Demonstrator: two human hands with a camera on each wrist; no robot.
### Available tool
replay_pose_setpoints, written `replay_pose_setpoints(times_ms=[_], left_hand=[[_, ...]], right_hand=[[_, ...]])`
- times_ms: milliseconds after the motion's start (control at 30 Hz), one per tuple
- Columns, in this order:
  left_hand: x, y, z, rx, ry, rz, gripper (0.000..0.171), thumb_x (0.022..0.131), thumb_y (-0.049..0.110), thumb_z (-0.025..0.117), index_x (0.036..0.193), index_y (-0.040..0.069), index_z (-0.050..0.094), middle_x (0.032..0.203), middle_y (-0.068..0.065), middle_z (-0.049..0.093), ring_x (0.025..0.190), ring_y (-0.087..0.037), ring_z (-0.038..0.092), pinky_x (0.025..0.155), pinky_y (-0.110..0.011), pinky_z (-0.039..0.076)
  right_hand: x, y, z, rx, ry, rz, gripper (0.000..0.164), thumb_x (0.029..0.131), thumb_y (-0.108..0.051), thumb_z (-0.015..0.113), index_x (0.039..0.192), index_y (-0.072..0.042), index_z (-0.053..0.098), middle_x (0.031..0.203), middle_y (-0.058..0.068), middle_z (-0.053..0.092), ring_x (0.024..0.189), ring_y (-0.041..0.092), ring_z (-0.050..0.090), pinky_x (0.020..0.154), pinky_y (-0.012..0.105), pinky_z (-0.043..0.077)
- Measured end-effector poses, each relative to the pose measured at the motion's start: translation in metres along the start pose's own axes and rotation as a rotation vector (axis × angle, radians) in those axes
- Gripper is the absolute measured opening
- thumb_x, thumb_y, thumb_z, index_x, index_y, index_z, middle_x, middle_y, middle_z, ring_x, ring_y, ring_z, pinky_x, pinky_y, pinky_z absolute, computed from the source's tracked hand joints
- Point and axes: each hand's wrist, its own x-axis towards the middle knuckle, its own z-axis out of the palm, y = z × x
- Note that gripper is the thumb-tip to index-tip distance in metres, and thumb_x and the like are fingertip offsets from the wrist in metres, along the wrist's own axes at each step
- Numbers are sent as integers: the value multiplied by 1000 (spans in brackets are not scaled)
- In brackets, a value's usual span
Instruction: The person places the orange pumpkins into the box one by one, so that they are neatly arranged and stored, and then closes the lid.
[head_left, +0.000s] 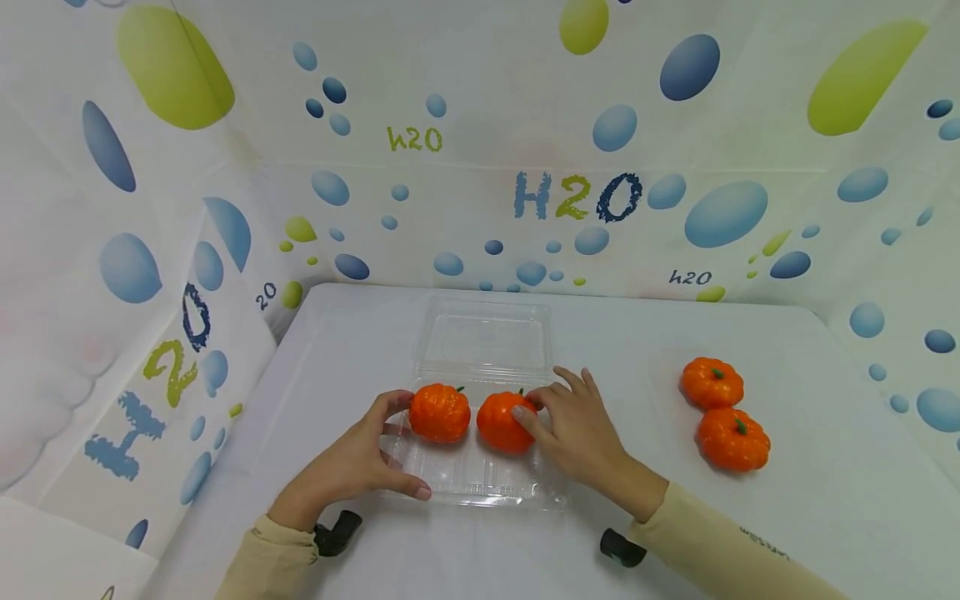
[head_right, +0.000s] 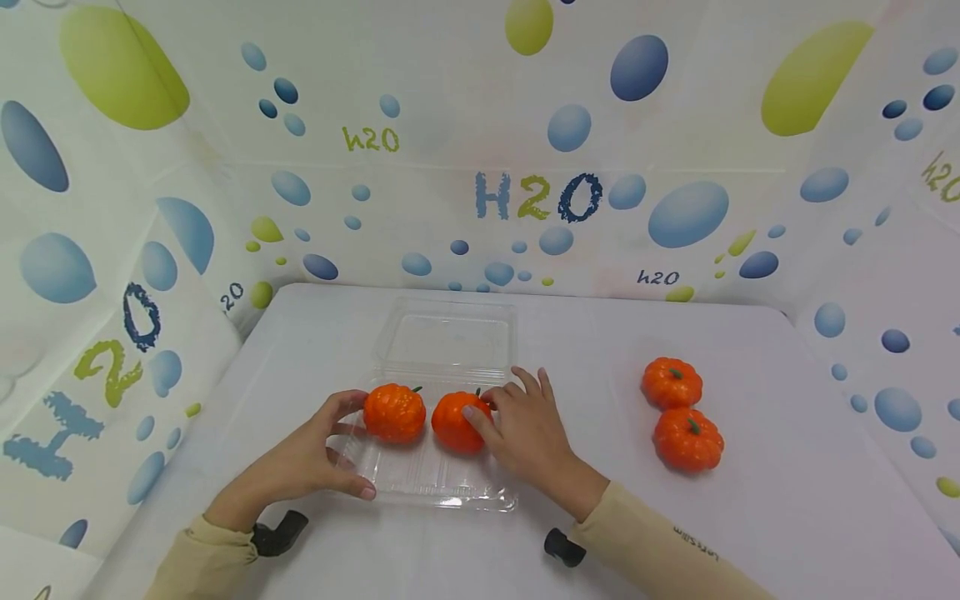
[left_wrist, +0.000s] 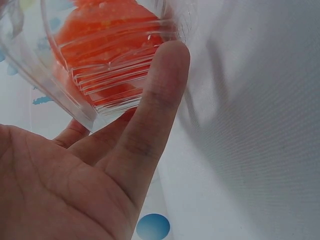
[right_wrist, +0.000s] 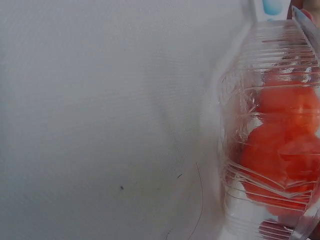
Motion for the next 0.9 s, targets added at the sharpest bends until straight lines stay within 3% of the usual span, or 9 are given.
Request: replay_pose_setpoints(times_ms=[267, 400, 567, 900], left_hand=[[0, 1, 0, 12, 2, -3, 120, 57, 37, 101, 151, 16, 29, 158, -7, 34, 132, -33, 46, 89, -36, 56], [0, 1, 0, 20, 4, -5, 120, 57, 37, 101, 151, 16, 29, 158, -7, 34, 132, -33, 46, 90, -36, 56], [0, 1, 0, 19, 4, -4, 121, 56, 37, 101, 152, 16, 29, 159, -7, 34, 132, -34, 45, 90, -37, 56], [0, 1, 0, 8, 3, -14, 121, 56, 37, 101, 151, 16, 29, 158, -7, 34, 133, -33, 45, 91, -37, 55]], right_hand=[[0, 2, 0, 11, 19, -2, 52, 99, -56, 54, 116, -9, 70, 106, 4, 71, 140, 37, 40, 119, 62, 10], [0, 3, 1, 5, 22, -9, 57, 92, -61, 61, 117, -11, 70, 105, 3, 71, 138, 37, 42, 118, 64, 12], [-2, 4, 2, -24, 26, -16, 58, 85, -60, 70, 119, -12, 69, 107, 2, 71, 137, 36, 43, 118, 64, 14], [-4, 5, 3, -36, 38, -20, 56, 84, -56, 73, 118, -12, 69, 106, 2, 71, 137, 35, 44, 118, 64, 14]])
